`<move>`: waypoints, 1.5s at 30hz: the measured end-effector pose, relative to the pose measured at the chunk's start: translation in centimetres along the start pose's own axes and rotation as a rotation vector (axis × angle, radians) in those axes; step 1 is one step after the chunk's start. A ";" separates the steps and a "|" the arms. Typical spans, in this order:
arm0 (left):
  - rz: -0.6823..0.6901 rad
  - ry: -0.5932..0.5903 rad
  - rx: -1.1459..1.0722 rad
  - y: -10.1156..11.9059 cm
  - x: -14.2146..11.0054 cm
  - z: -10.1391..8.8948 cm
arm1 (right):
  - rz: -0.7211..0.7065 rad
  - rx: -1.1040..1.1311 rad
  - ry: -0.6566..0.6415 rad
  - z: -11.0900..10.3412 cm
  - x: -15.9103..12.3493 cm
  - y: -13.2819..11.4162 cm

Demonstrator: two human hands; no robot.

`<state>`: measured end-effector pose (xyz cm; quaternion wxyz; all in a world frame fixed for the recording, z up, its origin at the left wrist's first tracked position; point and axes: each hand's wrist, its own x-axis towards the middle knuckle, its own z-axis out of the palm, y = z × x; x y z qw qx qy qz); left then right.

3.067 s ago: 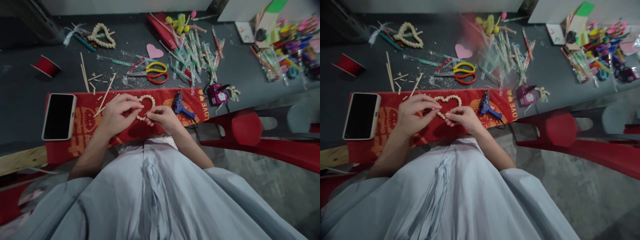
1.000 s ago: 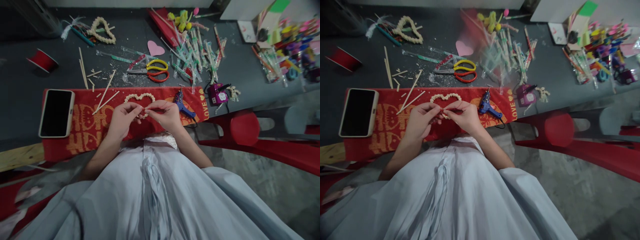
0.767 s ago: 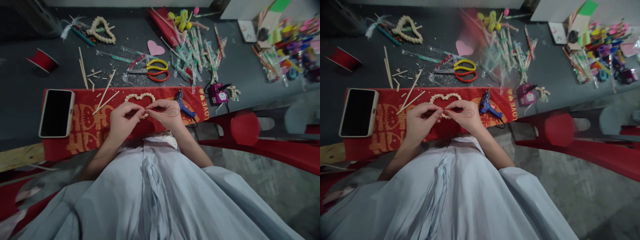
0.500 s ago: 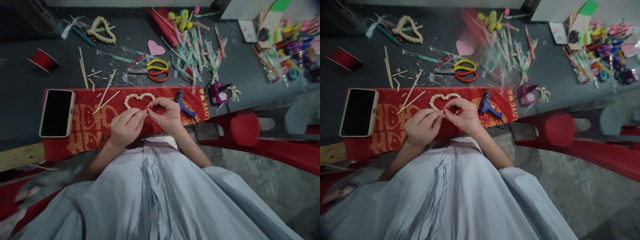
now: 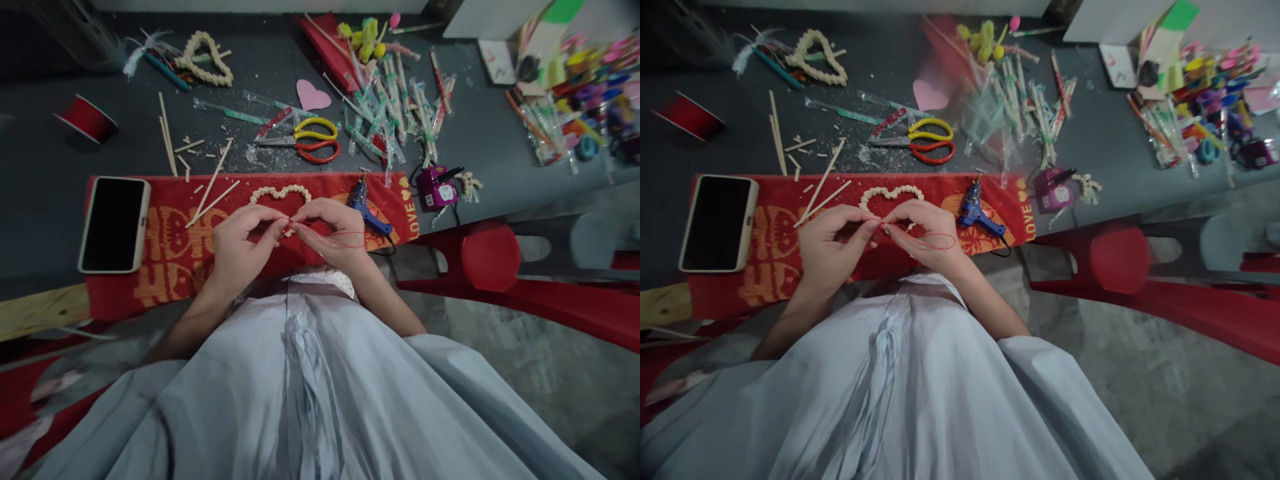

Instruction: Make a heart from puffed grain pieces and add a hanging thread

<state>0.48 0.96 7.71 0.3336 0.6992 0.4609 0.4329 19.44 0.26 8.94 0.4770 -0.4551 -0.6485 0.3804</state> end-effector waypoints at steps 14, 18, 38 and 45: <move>-0.107 0.074 -0.298 -1.3 -0.4 1.6 | -0.115 -0.006 0.080 0.4 -0.1 1.1; -0.089 0.082 -0.330 -1.1 -0.4 1.6 | -0.070 0.067 0.072 0.4 -0.1 0.9; -0.068 0.093 -0.341 -0.6 0.4 0.8 | 0.160 0.270 0.104 0.6 0.1 0.7; -0.119 0.171 -0.379 -0.9 0.4 0.9 | 0.152 0.280 0.176 0.2 0.3 0.1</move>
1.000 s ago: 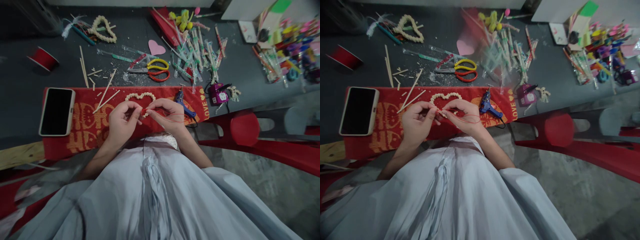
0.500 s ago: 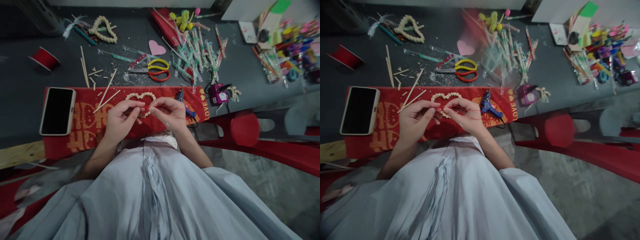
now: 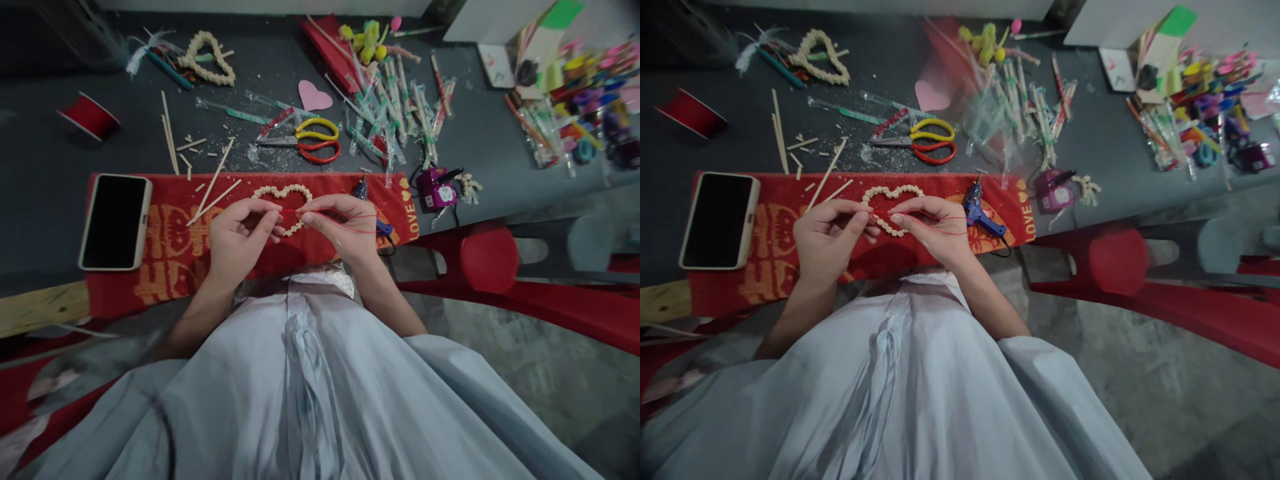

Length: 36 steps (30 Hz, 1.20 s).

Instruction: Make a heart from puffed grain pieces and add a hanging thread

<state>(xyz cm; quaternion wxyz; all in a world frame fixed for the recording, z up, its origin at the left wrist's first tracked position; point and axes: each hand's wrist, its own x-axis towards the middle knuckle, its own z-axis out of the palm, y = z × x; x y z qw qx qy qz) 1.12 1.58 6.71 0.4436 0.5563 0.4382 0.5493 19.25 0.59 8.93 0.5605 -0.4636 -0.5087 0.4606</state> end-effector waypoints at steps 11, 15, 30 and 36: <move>-0.076 -0.097 0.030 -0.2 0.0 -0.7 | 0.073 0.025 0.010 -0.2 0.3 -0.4; -0.015 -0.147 0.123 0.3 0.1 -0.4 | 0.098 0.000 0.002 0.0 0.3 -0.5; 0.300 -0.123 0.400 1.4 0.6 -0.3 | 0.079 0.004 0.017 -0.1 0.2 -0.6; 0.295 -0.111 0.446 1.5 0.4 -0.4 | 0.083 -0.005 0.042 -0.4 0.2 -0.7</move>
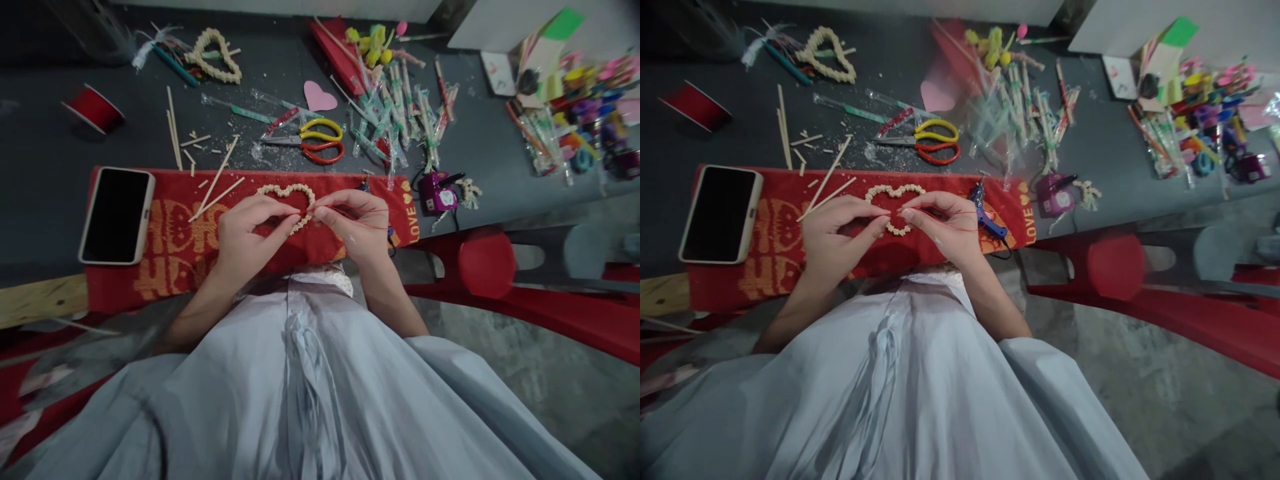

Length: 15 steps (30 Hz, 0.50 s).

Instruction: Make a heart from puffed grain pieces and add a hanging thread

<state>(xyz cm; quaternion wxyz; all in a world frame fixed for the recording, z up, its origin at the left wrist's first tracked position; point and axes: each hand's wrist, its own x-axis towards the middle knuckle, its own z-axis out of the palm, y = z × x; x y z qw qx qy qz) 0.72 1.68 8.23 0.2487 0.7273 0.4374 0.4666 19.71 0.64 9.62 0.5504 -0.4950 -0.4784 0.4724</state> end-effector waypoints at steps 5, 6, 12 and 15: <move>0.018 0.031 -0.008 0.0 -0.1 0.0 | -0.018 0.012 0.026 -0.1 0.0 0.0; 0.014 0.032 0.002 0.0 -0.1 0.0 | -0.014 0.003 0.031 -0.1 0.0 0.0; 0.025 0.047 0.037 -0.2 -0.2 0.0 | -0.003 0.005 0.062 -0.3 0.0 -0.2; 0.045 0.048 0.022 -0.2 -0.2 -0.1 | -0.021 0.024 0.057 -0.5 0.1 -0.2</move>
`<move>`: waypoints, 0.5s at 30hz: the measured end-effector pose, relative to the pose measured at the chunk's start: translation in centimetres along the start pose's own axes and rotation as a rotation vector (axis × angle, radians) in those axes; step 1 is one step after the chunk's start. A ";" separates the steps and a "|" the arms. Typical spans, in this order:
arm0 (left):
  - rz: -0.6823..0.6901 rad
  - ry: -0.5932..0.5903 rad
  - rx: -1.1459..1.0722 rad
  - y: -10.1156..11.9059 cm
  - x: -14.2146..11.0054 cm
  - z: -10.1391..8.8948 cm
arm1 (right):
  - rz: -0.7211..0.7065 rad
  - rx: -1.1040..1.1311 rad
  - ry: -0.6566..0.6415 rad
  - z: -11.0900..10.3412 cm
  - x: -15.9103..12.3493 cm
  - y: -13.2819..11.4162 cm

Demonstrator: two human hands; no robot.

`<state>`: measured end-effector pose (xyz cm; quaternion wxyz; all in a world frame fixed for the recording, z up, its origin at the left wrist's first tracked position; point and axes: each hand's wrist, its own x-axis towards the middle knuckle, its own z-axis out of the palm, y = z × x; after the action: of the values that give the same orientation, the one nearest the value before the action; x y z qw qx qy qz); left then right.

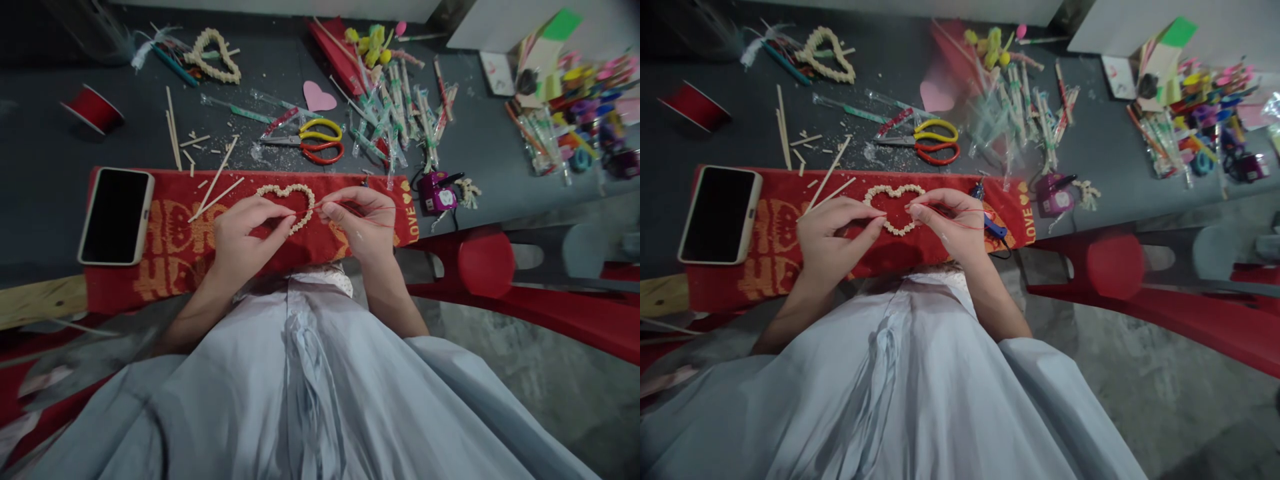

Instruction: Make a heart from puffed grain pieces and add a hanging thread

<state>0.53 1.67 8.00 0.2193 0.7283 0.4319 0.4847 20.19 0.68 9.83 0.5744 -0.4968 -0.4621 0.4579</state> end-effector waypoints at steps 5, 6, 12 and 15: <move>-0.008 -0.041 -0.019 -0.2 -0.1 -0.3 | 0.015 -0.016 0.015 -0.1 0.1 0.0; -0.011 -0.045 -0.015 -0.2 -0.1 -0.3 | 0.016 -0.019 0.016 -0.1 0.1 0.0; -0.078 -0.039 -0.029 -0.2 -0.2 -0.3 | -0.012 -0.051 0.002 -0.1 0.2 -0.2; -0.115 -0.076 -0.078 -0.1 0.0 -0.5 | -0.020 -0.038 -0.012 -0.2 0.3 -0.3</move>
<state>0.08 1.69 8.17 0.2912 0.7110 0.4452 0.4599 20.41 0.97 10.09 0.5668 -0.5002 -0.4790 0.4462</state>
